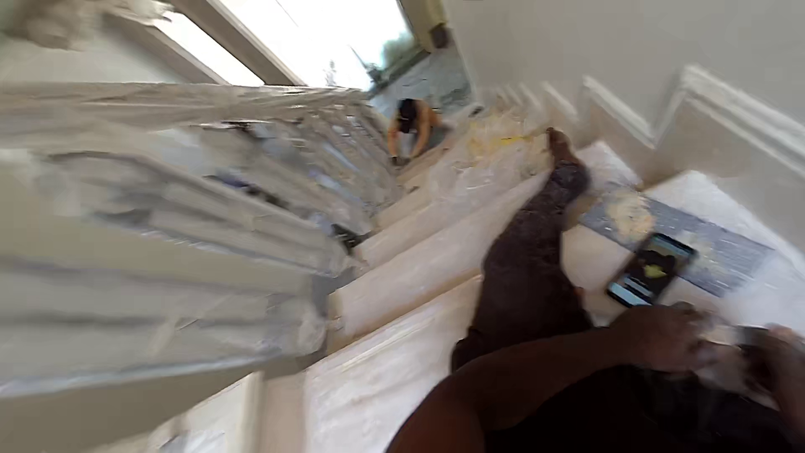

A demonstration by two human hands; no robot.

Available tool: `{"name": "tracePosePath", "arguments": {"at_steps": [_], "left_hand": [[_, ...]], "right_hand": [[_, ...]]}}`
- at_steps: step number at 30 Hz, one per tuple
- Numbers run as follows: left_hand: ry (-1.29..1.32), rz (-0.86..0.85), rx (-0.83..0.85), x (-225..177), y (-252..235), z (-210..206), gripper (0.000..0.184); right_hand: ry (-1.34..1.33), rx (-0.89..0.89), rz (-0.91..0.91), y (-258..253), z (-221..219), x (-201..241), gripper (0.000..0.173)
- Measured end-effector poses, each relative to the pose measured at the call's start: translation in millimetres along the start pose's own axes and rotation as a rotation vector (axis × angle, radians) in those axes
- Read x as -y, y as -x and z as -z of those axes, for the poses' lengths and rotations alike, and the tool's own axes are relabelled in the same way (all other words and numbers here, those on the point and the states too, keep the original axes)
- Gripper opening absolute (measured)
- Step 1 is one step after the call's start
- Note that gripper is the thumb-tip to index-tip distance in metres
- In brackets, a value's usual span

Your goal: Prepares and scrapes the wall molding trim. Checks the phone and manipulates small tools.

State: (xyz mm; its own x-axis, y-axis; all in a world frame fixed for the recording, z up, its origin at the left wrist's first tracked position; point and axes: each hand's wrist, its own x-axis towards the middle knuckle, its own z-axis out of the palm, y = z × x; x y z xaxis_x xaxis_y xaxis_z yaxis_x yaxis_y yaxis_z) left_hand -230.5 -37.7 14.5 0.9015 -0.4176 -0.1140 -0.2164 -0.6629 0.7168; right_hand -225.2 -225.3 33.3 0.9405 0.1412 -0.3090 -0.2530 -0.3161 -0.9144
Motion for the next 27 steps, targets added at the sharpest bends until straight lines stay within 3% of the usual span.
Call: {"name": "tracePosePath", "arguments": {"at_steps": [5,10,12,15,20,24,27], "left_hand": [[-0.074,-0.036,0.091,-5,-5,-16,0.042],[-0.098,0.036,0.023,-11,-13,-7,0.039],[-0.050,0.152,-0.019,-8,-16,-1,0.041],[0.160,0.360,-0.220,15,-26,21,0.046],[0.514,0.551,-0.389,56,-30,33,0.040],[0.666,0.560,-0.231,34,-25,16,0.044],[0.726,0.523,-0.104,9,-27,-12,0.047]], "right_hand": [[0.176,-0.113,0.002,-10,12,-28,0.039],[0.060,-0.115,-0.090,-18,13,-24,0.042],[0.034,-0.133,-0.061,-18,13,-26,0.041],[0.133,-0.218,0.029,-11,24,-26,0.039],[0.605,-0.391,0.076,24,102,-8,0.050],[0.984,-0.309,-0.029,60,177,-12,0.049],[1.024,-0.191,-0.048,79,196,-43,0.070]]}}
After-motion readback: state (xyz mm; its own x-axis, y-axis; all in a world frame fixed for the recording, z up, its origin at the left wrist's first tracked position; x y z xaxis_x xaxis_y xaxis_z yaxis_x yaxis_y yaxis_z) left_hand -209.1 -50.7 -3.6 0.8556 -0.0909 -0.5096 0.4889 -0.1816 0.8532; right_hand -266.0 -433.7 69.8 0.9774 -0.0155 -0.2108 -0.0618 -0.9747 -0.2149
